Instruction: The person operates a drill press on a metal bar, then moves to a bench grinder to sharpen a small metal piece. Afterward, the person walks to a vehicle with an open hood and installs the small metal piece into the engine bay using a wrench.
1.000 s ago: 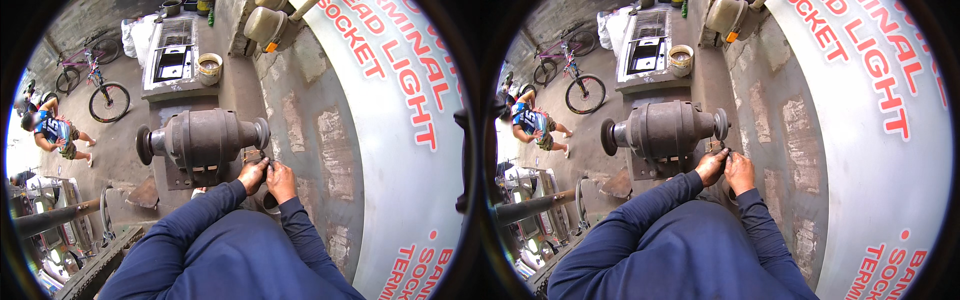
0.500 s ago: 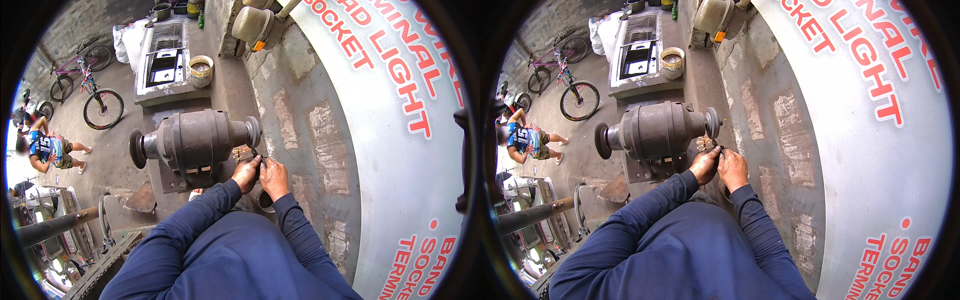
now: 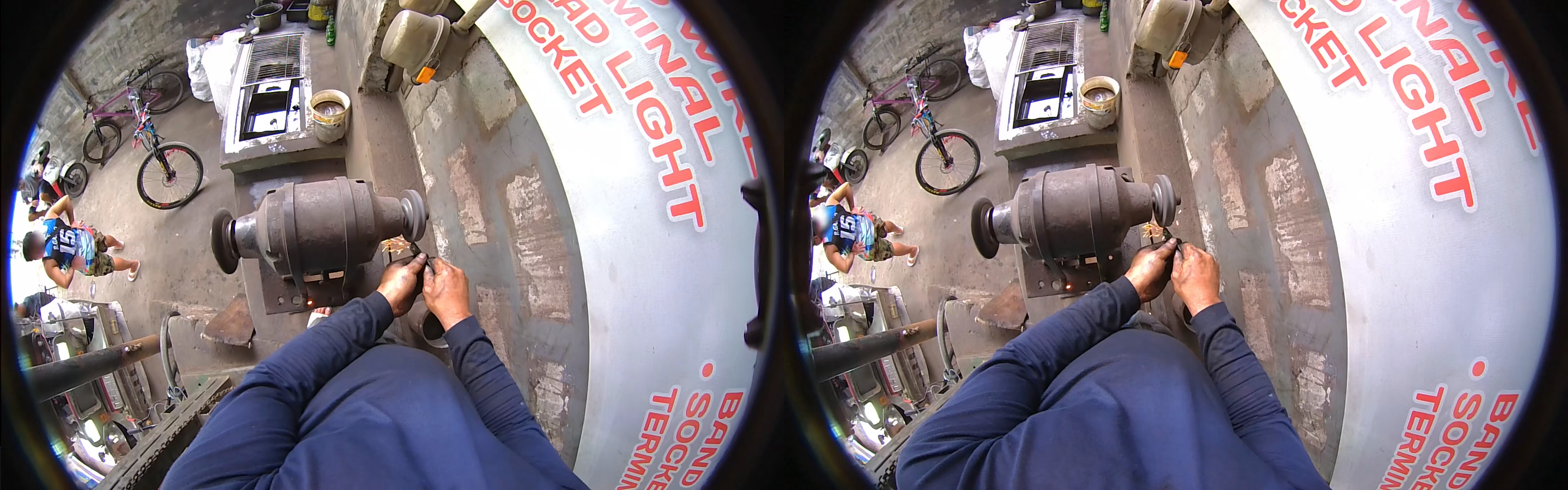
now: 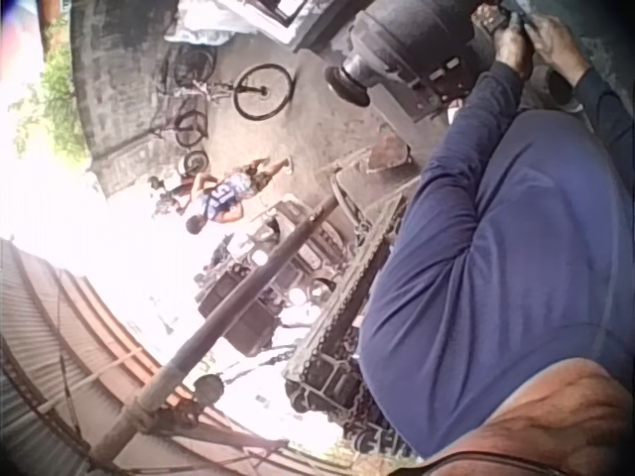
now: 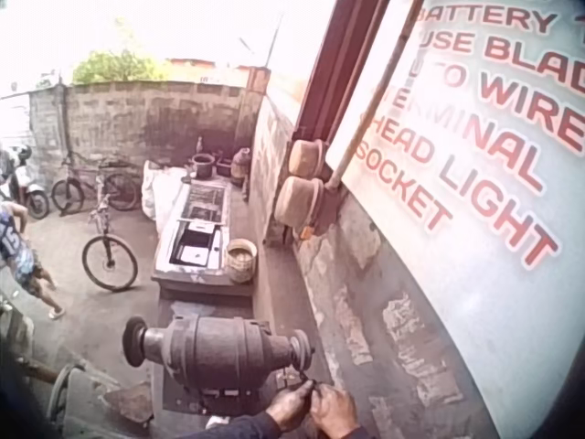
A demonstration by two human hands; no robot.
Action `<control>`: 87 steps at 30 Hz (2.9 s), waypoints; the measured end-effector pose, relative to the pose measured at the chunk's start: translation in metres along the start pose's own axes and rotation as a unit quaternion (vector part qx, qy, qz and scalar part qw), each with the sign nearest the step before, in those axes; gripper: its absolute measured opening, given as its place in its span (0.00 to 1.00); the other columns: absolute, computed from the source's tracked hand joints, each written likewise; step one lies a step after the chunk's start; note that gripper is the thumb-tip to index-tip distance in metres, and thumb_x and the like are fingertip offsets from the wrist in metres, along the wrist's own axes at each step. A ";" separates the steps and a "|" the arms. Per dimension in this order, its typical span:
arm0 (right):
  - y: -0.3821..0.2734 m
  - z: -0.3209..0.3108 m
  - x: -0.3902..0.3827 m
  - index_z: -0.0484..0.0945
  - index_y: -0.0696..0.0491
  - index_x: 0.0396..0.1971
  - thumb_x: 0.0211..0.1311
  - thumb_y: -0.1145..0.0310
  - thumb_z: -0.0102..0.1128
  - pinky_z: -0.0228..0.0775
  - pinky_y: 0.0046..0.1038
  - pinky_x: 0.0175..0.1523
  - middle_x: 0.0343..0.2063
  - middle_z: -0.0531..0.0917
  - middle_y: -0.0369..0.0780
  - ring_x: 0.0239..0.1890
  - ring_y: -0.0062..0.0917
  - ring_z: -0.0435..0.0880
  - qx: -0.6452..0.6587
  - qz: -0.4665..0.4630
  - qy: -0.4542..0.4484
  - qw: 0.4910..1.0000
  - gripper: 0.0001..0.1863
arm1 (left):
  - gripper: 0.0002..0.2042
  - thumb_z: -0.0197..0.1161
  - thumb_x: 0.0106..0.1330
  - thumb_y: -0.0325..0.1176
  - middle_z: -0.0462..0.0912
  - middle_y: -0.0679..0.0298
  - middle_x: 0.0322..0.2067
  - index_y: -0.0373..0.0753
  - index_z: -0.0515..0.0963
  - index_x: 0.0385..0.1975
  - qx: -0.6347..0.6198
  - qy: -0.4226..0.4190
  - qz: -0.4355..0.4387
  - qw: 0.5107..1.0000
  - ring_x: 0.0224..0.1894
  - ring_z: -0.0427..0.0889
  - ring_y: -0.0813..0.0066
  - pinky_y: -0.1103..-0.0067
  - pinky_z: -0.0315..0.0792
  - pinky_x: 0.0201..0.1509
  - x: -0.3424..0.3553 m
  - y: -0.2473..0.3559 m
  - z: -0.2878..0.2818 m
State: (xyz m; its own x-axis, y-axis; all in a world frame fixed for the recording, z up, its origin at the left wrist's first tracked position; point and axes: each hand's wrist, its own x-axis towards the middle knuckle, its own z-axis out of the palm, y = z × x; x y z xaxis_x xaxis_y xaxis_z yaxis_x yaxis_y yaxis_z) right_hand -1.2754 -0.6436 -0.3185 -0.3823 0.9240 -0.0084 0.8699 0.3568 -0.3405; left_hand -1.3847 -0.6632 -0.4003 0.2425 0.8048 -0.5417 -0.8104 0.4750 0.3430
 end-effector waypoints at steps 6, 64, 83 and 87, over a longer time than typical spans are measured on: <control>-0.001 -0.005 -0.002 0.80 0.59 0.34 0.65 0.66 0.59 0.77 0.48 0.46 0.34 0.85 0.53 0.39 0.52 0.85 0.012 0.005 0.005 1.000 0.10 | 0.16 0.52 0.81 0.42 0.83 0.59 0.44 0.34 0.77 0.48 -0.025 -0.035 0.016 0.999 0.47 0.80 0.70 0.73 0.71 0.56 -0.005 0.000 0.004; 0.012 0.049 -0.009 0.81 0.63 0.31 0.69 0.72 0.56 0.74 0.39 0.35 0.25 0.84 0.48 0.27 0.41 0.84 0.288 0.126 0.003 0.949 0.10 | 0.18 0.58 0.76 0.42 0.83 0.61 0.31 0.30 0.82 0.44 0.257 0.041 0.091 0.961 0.31 0.80 0.72 0.73 0.73 0.36 -0.021 0.023 -0.003; 0.009 0.030 -0.007 0.83 0.59 0.33 0.71 0.67 0.63 0.72 0.24 0.29 0.26 0.85 0.36 0.23 0.20 0.81 0.546 0.292 -0.073 0.782 0.10 | 0.17 0.49 0.81 0.44 0.83 0.64 0.37 0.38 0.79 0.48 0.056 -0.033 -0.039 0.997 0.31 0.77 0.70 0.72 0.67 0.33 -0.010 0.026 -0.001; 0.007 0.035 -0.006 0.83 0.60 0.33 0.71 0.68 0.63 0.72 0.24 0.28 0.26 0.85 0.37 0.22 0.21 0.81 0.544 0.271 -0.081 0.790 0.10 | 0.15 0.49 0.81 0.44 0.81 0.65 0.33 0.40 0.78 0.46 0.039 -0.020 -0.047 0.998 0.30 0.76 0.70 0.72 0.66 0.32 -0.007 0.022 -0.008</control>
State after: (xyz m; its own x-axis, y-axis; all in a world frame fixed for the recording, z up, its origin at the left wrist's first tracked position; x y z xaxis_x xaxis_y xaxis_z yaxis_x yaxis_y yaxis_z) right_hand -1.2779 -0.6511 -0.3536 -0.1569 0.8393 -0.5206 0.1702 -0.4963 -0.8513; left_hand -1.4083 -0.6615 -0.3950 0.3374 0.7687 -0.5434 -0.7398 0.5735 0.3519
